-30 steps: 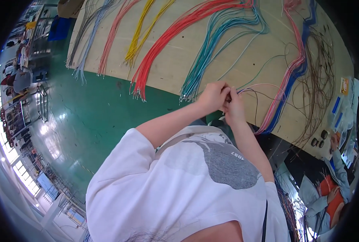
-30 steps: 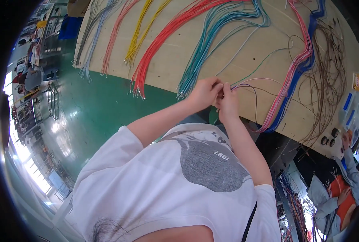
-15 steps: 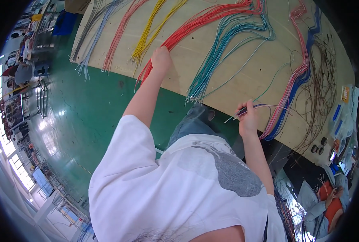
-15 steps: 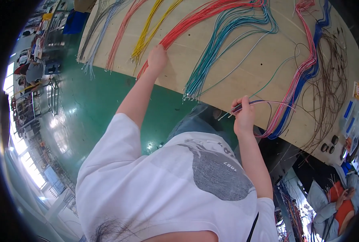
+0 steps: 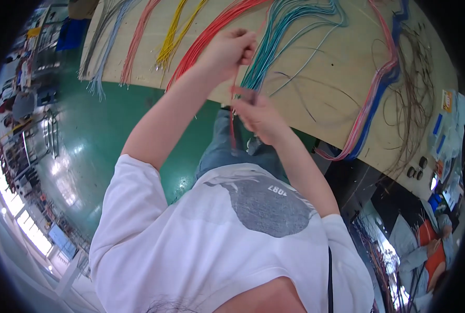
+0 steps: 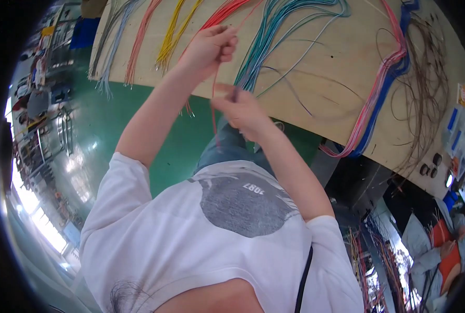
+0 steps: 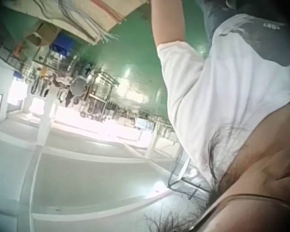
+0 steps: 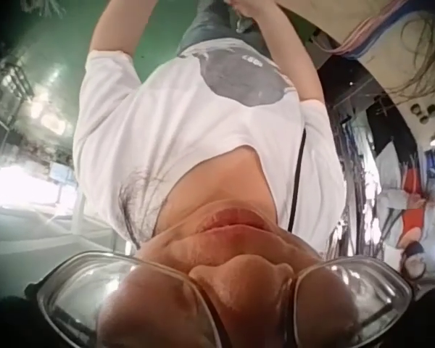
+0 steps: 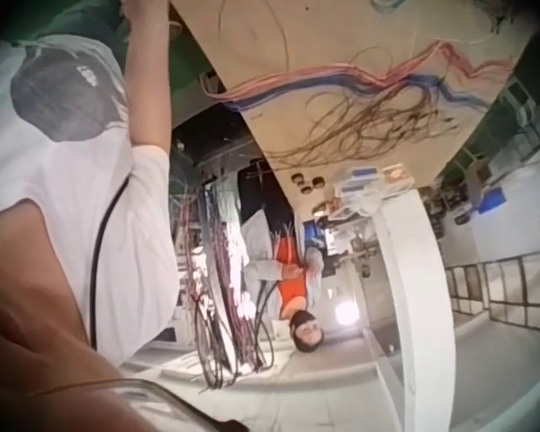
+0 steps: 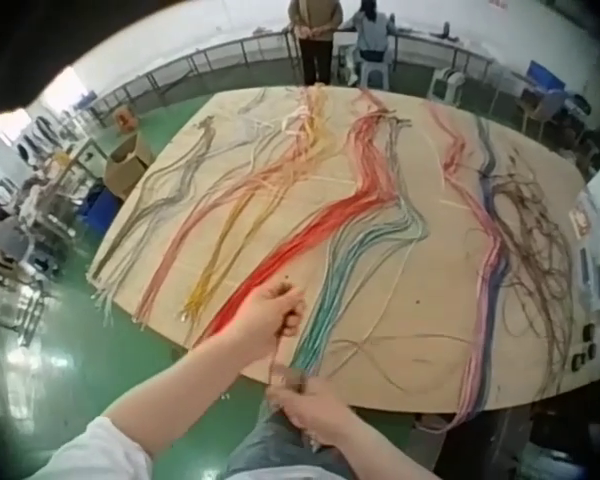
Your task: The person is bundling multicolored wires and inserting them into a black protective sleeve for cable harness assembly.
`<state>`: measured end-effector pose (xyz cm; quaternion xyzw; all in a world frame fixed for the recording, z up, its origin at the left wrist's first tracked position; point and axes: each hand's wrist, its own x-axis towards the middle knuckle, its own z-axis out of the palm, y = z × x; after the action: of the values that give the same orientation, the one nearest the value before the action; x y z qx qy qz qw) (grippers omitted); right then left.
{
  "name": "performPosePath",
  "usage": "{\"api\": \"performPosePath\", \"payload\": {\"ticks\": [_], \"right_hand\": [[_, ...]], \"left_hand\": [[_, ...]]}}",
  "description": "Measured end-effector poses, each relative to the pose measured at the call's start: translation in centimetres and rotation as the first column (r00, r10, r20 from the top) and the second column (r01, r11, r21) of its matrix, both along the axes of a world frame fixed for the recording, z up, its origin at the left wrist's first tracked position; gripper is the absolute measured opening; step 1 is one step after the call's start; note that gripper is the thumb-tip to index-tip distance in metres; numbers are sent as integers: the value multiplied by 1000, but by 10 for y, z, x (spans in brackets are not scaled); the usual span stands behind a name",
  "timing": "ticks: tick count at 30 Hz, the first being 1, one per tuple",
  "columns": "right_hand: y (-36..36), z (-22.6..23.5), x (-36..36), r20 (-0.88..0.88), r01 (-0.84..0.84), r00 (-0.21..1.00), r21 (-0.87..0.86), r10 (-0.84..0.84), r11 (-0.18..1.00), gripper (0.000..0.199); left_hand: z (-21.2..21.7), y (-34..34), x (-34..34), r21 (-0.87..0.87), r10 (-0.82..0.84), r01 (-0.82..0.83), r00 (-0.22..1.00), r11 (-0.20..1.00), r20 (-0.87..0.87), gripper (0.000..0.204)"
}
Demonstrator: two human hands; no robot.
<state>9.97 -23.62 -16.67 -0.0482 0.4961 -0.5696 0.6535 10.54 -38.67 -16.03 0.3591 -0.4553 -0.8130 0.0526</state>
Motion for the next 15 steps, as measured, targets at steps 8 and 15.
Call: {"api": "performPosePath", "payload": {"ticks": [8,15], "right_hand": [[-71,11,-13,98,259,959,86,-267,962,25],[-143,0,22,-22,739,673,68,-740,670,24]], "left_hand": [[-18,-56,12,-682,-70,-14,993,731,-95,23],[-40,-30,60,429,233,-142,958,892,-168,40]]}}
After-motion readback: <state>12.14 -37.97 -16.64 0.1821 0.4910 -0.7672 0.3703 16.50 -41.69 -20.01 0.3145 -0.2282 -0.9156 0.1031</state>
